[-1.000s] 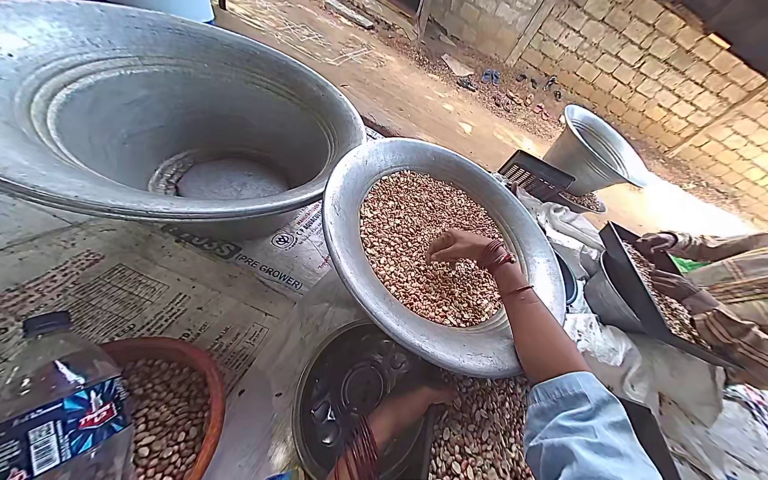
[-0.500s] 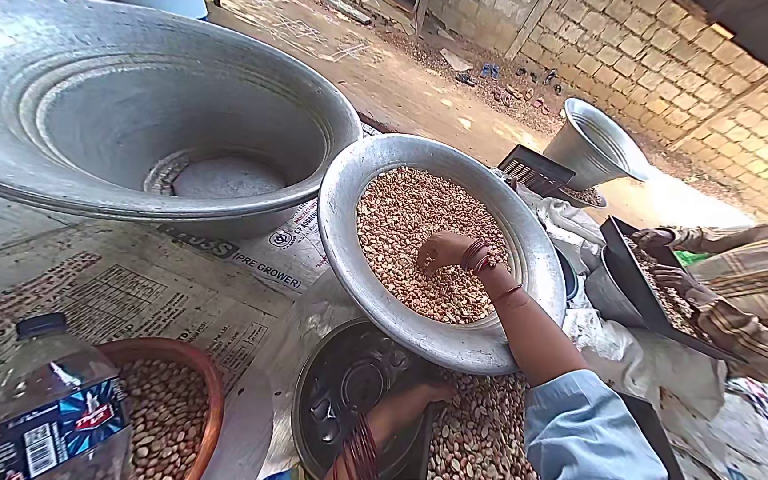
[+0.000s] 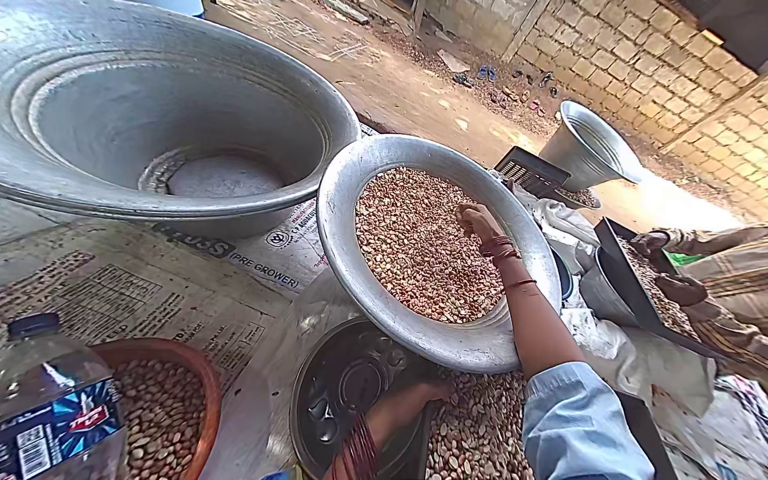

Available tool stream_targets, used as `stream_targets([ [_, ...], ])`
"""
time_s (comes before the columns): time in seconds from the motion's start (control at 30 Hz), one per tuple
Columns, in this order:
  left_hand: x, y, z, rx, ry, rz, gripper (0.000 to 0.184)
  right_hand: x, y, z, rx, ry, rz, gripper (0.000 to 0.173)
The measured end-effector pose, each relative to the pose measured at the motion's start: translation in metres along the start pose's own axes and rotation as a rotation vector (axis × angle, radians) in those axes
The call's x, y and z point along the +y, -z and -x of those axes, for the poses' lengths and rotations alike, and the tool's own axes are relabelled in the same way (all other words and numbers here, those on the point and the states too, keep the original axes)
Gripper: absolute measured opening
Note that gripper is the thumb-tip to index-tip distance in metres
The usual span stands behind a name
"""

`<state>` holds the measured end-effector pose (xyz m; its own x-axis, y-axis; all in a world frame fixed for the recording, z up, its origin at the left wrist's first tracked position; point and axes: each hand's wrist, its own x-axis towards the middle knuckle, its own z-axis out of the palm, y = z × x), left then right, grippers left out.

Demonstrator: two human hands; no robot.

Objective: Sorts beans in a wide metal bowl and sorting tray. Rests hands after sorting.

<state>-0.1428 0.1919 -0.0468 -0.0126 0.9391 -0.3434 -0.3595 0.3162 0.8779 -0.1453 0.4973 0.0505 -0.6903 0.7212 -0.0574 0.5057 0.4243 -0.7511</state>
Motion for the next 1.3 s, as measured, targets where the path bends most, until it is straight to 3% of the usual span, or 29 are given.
stream_targets([
  [0.03,0.0,0.0,0.0,0.005,-0.004,-0.006,0.024,0.008,0.004,-0.006,0.045,-0.031,-0.114,0.024],
  [0.1,-0.001,0.0,-0.001,0.0,-0.004,-0.016,0.023,0.014,0.007,-0.01,-0.095,-0.071,-0.229,0.031],
  [0.27,0.001,0.001,-0.003,-0.013,0.016,-0.051,0.027,-0.03,-0.068,0.01,-0.932,0.045,-0.221,0.03],
  [0.33,0.001,0.0,-0.003,-0.017,0.025,-0.066,0.028,-0.028,-0.094,0.008,-1.05,0.019,-0.251,0.027],
  [0.4,0.002,-0.001,-0.004,-0.022,0.028,-0.073,0.031,-0.004,-0.089,-0.009,-0.857,0.023,-0.292,0.031],
  [0.57,-0.001,-0.002,0.0,0.014,-0.039,0.015,0.014,0.018,-0.013,-0.017,0.001,-0.11,-0.114,0.032],
  [0.67,-0.001,-0.001,-0.001,0.001,-0.038,0.017,0.016,0.048,0.027,-0.018,0.222,-0.176,-0.011,0.026],
  [0.73,-0.003,0.0,-0.002,0.002,-0.047,0.004,0.019,0.047,0.036,-0.018,0.253,-0.165,0.105,0.023],
  [0.83,-0.004,0.001,-0.006,-0.018,-0.042,-0.03,0.022,0.036,0.027,-0.03,0.15,-0.036,0.24,0.023],
  [0.97,-0.004,0.0,-0.007,-0.019,-0.042,-0.04,0.023,0.004,-0.015,-0.022,0.03,0.138,0.35,0.019],
  [1.1,-0.005,0.001,-0.006,-0.016,-0.046,-0.022,0.019,-0.004,-0.049,0.003,0.048,0.096,0.277,0.018],
  [1.3,0.0,0.0,-0.001,-0.016,-0.053,-0.013,0.019,0.0,-0.069,-0.009,-0.002,0.024,0.225,0.024],
])
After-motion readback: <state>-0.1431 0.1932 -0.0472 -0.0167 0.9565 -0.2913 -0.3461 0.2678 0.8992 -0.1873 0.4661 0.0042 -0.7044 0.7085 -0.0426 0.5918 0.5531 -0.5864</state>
